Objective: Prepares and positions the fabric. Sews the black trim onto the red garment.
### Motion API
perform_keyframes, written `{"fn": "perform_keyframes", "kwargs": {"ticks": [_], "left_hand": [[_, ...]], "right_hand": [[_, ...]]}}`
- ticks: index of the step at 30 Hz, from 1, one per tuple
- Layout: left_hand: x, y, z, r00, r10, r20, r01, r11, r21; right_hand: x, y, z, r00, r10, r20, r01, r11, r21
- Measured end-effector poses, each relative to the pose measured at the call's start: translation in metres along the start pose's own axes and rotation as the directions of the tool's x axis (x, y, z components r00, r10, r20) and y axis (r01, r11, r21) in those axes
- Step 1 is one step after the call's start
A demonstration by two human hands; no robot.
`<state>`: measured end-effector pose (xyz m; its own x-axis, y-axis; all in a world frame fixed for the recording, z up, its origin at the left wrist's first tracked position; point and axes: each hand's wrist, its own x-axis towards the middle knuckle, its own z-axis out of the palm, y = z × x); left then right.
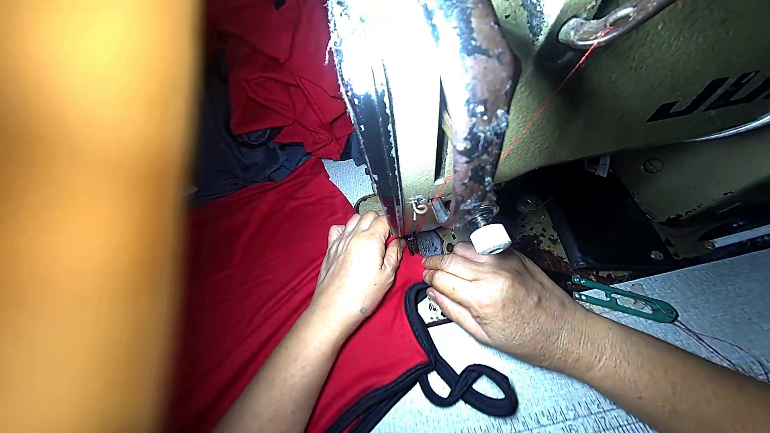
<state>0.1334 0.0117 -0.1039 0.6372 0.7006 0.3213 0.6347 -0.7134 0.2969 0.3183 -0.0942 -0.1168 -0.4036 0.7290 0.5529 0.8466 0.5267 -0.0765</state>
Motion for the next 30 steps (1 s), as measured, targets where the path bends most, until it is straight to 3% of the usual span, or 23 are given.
{"fn": "perform_keyframes", "kwargs": {"ticks": [13, 30], "left_hand": [[0.0027, -0.0038, -0.005, 0.998, 0.005, 0.068, 0.0, 0.998, -0.06], [0.0065, -0.0061, -0.002, 1.0, 0.016, 0.008, -0.015, 0.999, -0.048]], "right_hand": [[-0.0026, 0.0094, -0.0029, 0.999, -0.028, 0.03, 0.026, 0.997, 0.077], [-0.0029, 0.0074, 0.001, 1.0, 0.022, 0.014, -0.023, 0.996, 0.088]]}}
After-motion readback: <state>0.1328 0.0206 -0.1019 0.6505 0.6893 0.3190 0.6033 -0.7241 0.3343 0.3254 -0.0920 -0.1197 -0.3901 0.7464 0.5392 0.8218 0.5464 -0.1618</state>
